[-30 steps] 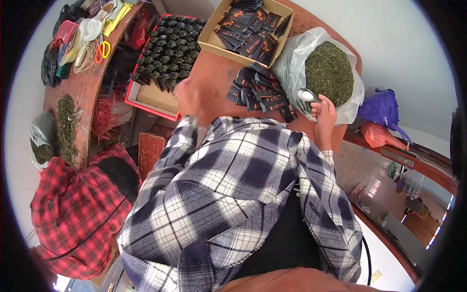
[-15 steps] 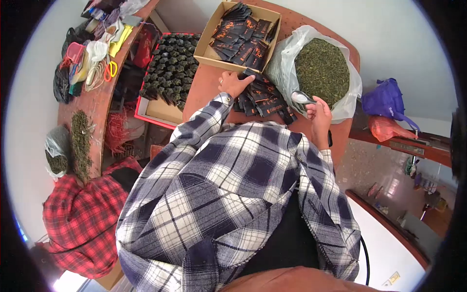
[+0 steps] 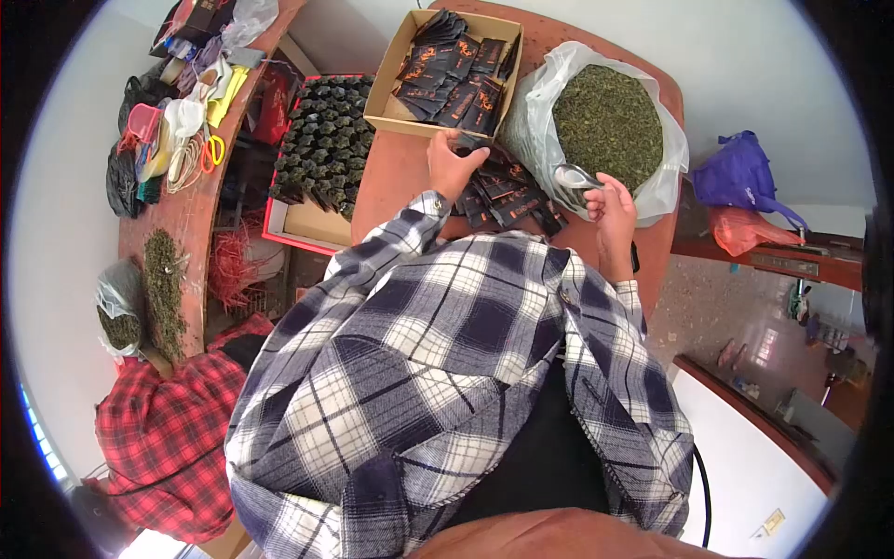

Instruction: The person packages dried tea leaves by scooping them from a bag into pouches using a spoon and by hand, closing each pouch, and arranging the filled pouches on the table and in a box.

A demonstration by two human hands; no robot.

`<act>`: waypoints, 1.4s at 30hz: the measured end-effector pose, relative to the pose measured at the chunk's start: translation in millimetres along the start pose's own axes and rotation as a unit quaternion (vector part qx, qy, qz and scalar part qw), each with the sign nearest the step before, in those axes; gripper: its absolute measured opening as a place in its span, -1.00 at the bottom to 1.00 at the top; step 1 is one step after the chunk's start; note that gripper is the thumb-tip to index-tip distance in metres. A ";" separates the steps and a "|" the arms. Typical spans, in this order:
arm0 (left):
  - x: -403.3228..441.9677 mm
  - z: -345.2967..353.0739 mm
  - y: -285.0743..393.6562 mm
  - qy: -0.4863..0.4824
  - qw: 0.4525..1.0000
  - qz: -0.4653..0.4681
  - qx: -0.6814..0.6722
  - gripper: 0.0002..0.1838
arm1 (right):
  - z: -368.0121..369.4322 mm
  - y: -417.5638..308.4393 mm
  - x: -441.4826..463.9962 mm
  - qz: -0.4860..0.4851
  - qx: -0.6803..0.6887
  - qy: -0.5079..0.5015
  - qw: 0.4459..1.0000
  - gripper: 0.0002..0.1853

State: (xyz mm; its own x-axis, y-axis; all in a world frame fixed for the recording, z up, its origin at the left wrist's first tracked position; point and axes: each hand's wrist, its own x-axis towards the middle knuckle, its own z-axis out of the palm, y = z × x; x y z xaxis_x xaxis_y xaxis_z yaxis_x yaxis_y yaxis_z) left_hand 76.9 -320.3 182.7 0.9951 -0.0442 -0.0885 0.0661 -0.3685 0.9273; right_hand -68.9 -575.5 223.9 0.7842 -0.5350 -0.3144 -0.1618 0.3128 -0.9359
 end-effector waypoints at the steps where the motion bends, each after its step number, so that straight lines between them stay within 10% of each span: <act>1: -4.2 1.5 3.4 -0.002 0.998 0.062 -0.013 -0.37 | 5.7 -7.7 -3.5 -0.009 -0.017 0.001 1.000 -0.73; 4: -15.9 6.4 22.6 -0.028 0.976 0.210 -0.047 -0.34 | 23.4 -24.6 -15.2 -0.094 -0.058 -0.021 0.994 -0.73; 21: -32.5 31.2 36.9 -0.147 0.918 0.357 0.088 -0.37 | 72.7 -32.7 -41.3 -0.406 -0.418 -0.082 0.809 -0.78; 28: -29.0 45.0 22.1 -0.239 0.908 0.327 0.104 -0.31 | 59.5 -1.9 -23.7 -0.135 -0.223 -0.050 0.964 -0.74; 42: -30.0 38.3 36.3 -0.194 0.906 0.350 0.135 -0.42 | 52.5 -4.4 -24.7 -0.115 -0.138 -0.062 0.982 -0.74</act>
State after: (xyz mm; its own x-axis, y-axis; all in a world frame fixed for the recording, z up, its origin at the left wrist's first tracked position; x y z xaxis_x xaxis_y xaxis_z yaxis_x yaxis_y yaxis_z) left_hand 46.6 -368.0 205.0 0.6816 -0.6595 0.3170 -0.6442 -0.3355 0.6873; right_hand -56.1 -522.5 244.1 0.8832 -0.4613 -0.0843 -0.1148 -0.0384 -0.9926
